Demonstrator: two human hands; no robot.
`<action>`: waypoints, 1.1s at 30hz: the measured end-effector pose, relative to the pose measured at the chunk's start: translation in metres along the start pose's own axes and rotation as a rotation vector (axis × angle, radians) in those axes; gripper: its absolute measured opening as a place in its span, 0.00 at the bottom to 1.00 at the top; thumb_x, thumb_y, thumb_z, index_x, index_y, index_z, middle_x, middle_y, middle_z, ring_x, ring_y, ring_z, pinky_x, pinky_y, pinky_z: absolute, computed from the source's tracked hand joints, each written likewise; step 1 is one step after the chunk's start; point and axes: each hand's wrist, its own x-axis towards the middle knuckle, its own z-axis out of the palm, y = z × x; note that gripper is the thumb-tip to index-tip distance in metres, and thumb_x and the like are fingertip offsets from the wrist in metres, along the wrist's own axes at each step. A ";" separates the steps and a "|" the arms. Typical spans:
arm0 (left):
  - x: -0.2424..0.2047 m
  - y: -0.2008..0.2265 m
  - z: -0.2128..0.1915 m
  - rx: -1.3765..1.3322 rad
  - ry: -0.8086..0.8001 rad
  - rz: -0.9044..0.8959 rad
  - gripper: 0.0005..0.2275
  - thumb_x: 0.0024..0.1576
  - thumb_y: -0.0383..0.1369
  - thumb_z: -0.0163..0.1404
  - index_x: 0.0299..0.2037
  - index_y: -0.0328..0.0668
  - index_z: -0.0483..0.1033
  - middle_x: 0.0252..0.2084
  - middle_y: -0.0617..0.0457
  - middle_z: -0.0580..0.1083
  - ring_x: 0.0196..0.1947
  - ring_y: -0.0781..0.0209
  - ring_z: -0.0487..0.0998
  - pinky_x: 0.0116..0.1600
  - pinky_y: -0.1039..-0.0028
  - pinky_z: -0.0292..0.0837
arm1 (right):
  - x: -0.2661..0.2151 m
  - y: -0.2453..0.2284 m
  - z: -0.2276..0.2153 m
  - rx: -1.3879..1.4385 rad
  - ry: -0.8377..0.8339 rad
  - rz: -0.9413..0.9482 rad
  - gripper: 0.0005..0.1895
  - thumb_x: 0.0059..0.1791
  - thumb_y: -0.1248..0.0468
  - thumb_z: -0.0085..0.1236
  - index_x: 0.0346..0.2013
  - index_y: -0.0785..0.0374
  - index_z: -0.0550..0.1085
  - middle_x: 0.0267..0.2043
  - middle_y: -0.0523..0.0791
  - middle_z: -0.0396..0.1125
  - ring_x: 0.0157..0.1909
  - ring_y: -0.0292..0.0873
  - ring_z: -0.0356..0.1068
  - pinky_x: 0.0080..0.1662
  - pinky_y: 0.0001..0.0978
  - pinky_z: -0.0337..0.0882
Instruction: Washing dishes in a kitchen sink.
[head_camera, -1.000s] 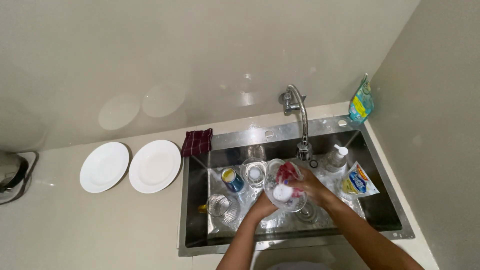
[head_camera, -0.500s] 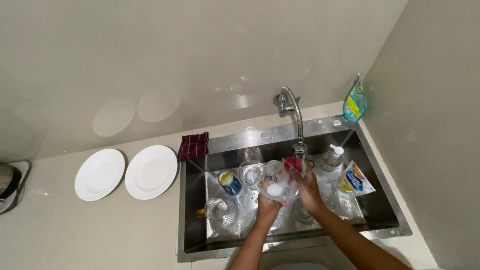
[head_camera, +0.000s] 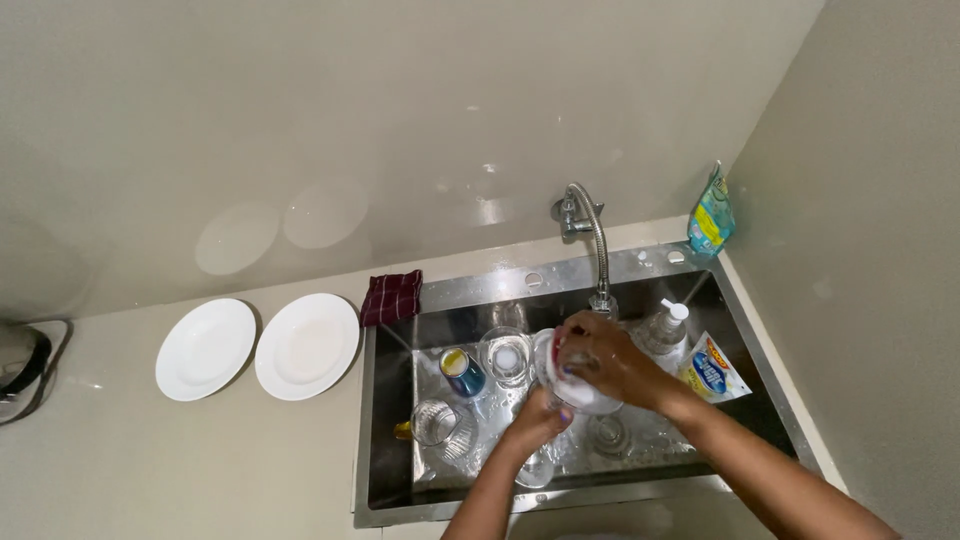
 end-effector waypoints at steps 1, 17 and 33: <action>-0.002 0.013 0.001 0.002 -0.001 0.000 0.18 0.57 0.25 0.53 0.58 0.34 0.72 0.42 0.56 0.75 0.40 0.66 0.73 0.45 0.76 0.70 | -0.002 -0.008 -0.001 0.001 0.002 0.000 0.05 0.48 0.60 0.62 0.38 0.54 0.79 0.53 0.42 0.66 0.61 0.44 0.65 0.61 0.41 0.66; 0.000 -0.011 -0.007 -0.023 -0.034 0.072 0.31 0.53 0.47 0.64 0.59 0.32 0.70 0.51 0.47 0.75 0.51 0.59 0.75 0.57 0.69 0.72 | -0.017 -0.015 -0.002 0.174 -0.151 -0.034 0.17 0.50 0.56 0.61 0.52 0.55 0.73 0.59 0.47 0.65 0.66 0.48 0.63 0.65 0.43 0.64; 0.002 0.018 0.018 0.047 0.302 -0.022 0.22 0.70 0.48 0.36 0.50 0.37 0.76 0.24 0.61 0.67 0.22 0.72 0.64 0.27 0.81 0.59 | -0.017 0.027 0.024 0.030 0.083 0.129 0.26 0.38 0.54 0.74 0.42 0.68 0.79 0.41 0.53 0.75 0.44 0.54 0.77 0.47 0.45 0.73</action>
